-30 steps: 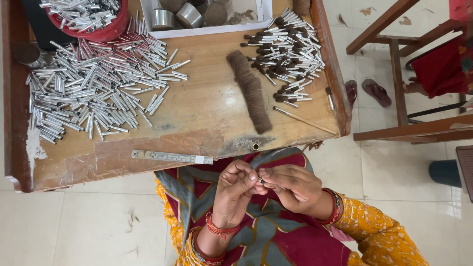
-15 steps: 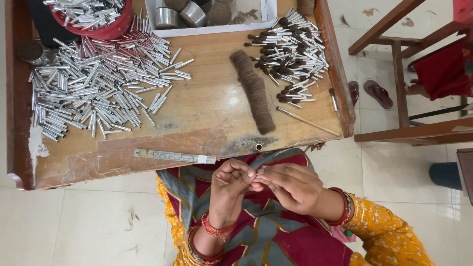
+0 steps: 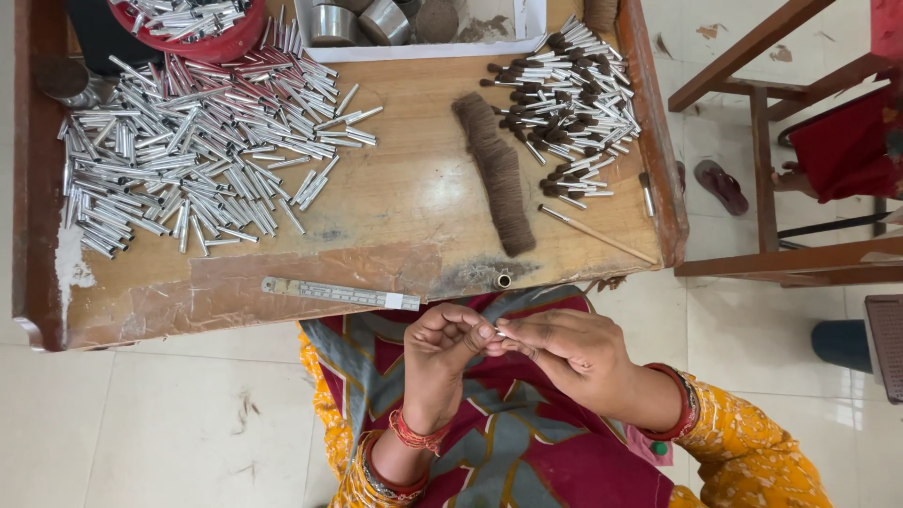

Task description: The recorder is assembling small industrial brushes by inserting bristles into metal ferrules/tubes at a workbench.

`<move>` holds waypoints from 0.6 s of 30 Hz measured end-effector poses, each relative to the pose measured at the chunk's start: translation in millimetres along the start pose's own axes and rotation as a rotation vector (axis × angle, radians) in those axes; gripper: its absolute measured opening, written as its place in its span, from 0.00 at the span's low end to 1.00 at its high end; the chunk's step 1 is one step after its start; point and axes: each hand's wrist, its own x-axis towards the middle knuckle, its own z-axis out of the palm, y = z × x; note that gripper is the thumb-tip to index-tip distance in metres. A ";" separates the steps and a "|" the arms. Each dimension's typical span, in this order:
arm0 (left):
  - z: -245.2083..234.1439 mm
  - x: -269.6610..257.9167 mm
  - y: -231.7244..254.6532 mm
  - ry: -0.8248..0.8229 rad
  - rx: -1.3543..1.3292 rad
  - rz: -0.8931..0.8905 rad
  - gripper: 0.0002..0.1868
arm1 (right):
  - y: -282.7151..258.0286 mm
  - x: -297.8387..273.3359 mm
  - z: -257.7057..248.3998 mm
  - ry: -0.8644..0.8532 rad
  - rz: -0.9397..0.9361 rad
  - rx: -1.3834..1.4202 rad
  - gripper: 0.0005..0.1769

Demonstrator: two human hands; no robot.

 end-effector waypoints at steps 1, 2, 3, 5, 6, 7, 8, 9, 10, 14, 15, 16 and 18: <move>-0.3 -0.3 0.2 0.001 -0.001 0.001 0.05 | -0.9 -0.3 1.2 -0.002 0.000 0.000 0.20; -0.3 -0.6 0.4 -0.002 0.001 -0.003 0.05 | -1.9 -0.7 2.3 0.020 0.032 0.001 0.20; -0.2 -0.3 0.5 -0.008 0.003 -0.006 0.05 | -2.7 -0.9 3.0 0.043 0.064 0.000 0.19; -1.4 -0.4 -0.2 -0.015 0.007 0.001 0.04 | -5.5 -1.2 3.0 0.038 0.052 -0.021 0.19; -2.2 -0.6 -0.7 -0.022 0.013 0.006 0.04 | -6.8 -1.4 3.2 0.033 0.040 -0.040 0.19; -1.4 -0.4 0.2 -0.020 0.011 0.008 0.04 | -6.1 -2.2 3.2 0.031 0.039 -0.039 0.19; -0.7 -0.1 0.9 -0.018 0.014 0.008 0.04 | -5.2 -3.1 3.3 0.030 0.028 -0.073 0.19; 0.0 -0.2 1.6 -0.016 0.018 0.007 0.04 | -4.7 -4.6 3.6 0.030 0.018 -0.106 0.20; -2.2 -1.4 -0.8 -0.015 0.017 0.006 0.04 | -9.1 -1.7 3.3 0.029 0.019 -0.106 0.20; -4.2 -1.3 -1.0 -0.039 0.049 0.041 0.05 | -25.3 12.9 -6.2 0.038 0.191 -0.064 0.34; -3.2 -1.8 0.8 -0.046 0.057 0.055 0.06 | -29.4 16.5 -10.3 0.038 0.158 -0.029 0.36; -2.6 -2.0 1.9 -0.044 0.056 0.055 0.06 | -26.7 13.1 -10.5 0.036 0.159 -0.028 0.36; -1.1 -1.1 4.1 -0.031 0.065 0.058 0.07 | -21.3 6.2 -11.3 0.062 0.141 -0.085 0.28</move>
